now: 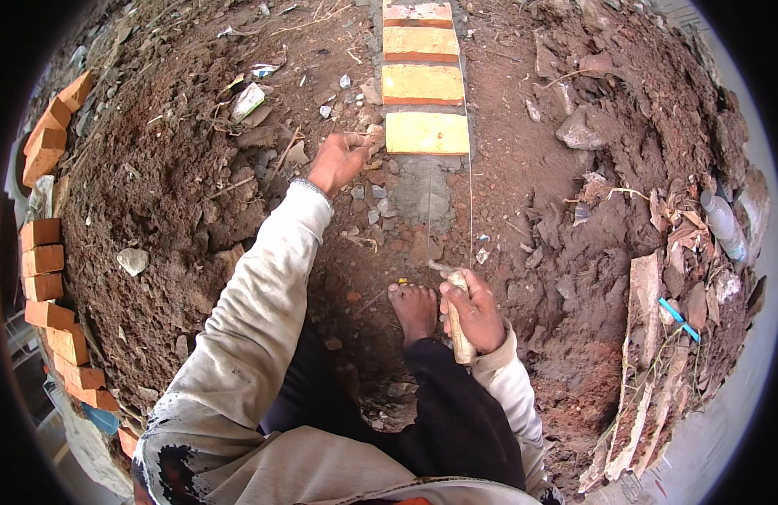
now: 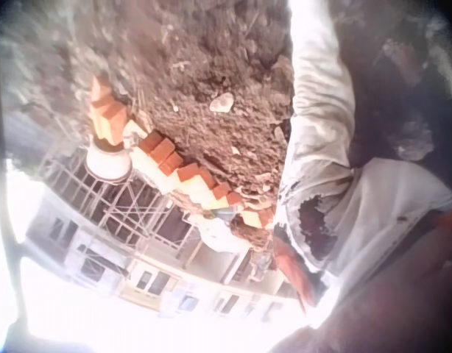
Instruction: The person scoops mortar from a bucket with a trowel and spreads it on the ground. They then place bricks onto the mortar bed and tap them into position, continuing to add mortar and bricks to extend a linear row.
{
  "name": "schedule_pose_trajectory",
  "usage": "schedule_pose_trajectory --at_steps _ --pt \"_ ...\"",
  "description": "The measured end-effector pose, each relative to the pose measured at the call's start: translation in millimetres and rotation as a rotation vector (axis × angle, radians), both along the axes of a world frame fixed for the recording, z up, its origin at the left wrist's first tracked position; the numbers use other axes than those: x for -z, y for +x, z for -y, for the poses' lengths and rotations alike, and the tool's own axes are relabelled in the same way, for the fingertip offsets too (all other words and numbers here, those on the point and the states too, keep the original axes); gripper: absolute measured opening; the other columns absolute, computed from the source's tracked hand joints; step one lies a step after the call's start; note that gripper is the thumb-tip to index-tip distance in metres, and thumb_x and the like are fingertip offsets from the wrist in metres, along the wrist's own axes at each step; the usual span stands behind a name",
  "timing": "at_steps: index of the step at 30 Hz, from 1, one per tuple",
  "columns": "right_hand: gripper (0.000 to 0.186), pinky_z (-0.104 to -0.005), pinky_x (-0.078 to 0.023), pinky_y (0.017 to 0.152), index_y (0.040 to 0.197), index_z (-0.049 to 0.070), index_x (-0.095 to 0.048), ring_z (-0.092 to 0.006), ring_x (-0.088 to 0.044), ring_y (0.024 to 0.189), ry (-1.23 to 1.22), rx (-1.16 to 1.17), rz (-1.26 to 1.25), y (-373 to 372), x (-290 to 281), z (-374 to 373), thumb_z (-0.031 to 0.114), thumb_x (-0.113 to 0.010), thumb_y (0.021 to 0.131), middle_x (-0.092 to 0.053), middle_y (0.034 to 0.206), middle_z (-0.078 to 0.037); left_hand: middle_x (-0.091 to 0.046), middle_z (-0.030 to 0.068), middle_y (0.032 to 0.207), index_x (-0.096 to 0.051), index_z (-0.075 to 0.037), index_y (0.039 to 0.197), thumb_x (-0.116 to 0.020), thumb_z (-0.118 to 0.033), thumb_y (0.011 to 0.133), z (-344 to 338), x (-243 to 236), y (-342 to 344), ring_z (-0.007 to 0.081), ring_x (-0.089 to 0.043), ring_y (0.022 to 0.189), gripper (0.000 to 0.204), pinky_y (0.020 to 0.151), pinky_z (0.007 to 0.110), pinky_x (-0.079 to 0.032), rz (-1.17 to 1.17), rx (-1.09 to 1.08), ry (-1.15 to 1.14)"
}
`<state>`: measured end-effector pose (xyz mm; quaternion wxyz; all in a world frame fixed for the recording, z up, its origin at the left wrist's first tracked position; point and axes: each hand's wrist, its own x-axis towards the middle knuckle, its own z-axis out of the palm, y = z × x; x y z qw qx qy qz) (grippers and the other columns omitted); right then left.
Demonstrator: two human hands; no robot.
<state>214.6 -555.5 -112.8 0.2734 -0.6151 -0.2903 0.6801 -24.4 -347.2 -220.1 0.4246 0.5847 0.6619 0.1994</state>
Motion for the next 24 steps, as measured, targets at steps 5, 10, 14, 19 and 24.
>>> schedule_pose_trajectory --at_steps 5,10,14,19,24 --pt "0.030 -0.0241 -0.042 0.043 0.117 -0.002 -0.051 -0.0104 -0.052 0.047 -0.091 0.031 -0.192 -8 0 18 0.020 -0.054 0.095 -0.056 0.069 -0.004 -0.067 0.0209 0.097 -0.069 -0.011 0.107 -0.059 -0.016 0.082 5 -10 -1 0.0374 -0.064 0.093 0.027 0.082 0.042 -0.051 -0.293 0.393 -0.081" --pt "0.032 -0.0236 -0.042 0.044 0.120 -0.002 -0.051 -0.0106 -0.052 0.048 0.075 0.021 -0.158 -3 -6 3 0.018 -0.054 0.095 -0.056 0.070 -0.004 -0.056 0.0145 0.126 -0.069 -0.015 0.108 -0.060 -0.010 0.074 23 22 -20 0.0321 -0.056 0.114 0.035 0.096 0.040 -0.046 -0.387 0.660 -0.008" --pt "0.030 -0.0234 -0.042 0.045 0.114 -0.004 -0.054 -0.0095 -0.053 0.049 0.232 -0.013 0.063 13 -42 -27 0.016 -0.056 0.092 -0.058 0.069 -0.005 -0.041 0.0122 0.144 -0.065 -0.014 0.116 -0.060 -0.005 0.071 41 -6 -21 0.0319 -0.045 0.127 0.045 0.106 0.039 -0.039 -0.485 0.581 0.032" --pt "0.018 -0.0256 -0.044 0.045 0.099 -0.003 -0.057 -0.0117 -0.056 0.050 0.116 0.046 0.204 42 -107 -38 0.012 -0.057 0.090 -0.059 0.070 -0.007 -0.052 0.0194 0.131 -0.061 -0.006 0.117 -0.058 -0.007 0.076 121 -90 -46 0.0366 -0.050 0.121 0.041 0.102 0.041 -0.041 -0.065 0.225 0.108" --pt "0.014 -0.0272 -0.046 0.046 0.096 -0.001 -0.057 -0.0128 -0.058 0.054 0.356 -0.071 0.485 83 -123 -4 0.010 -0.058 0.088 -0.060 0.075 -0.008 -0.065 0.0178 0.104 -0.064 -0.010 0.112 -0.063 -0.016 0.077 282 -164 -124 0.0376 -0.063 0.095 0.035 0.082 0.042 -0.050 -0.199 -0.067 -0.177"
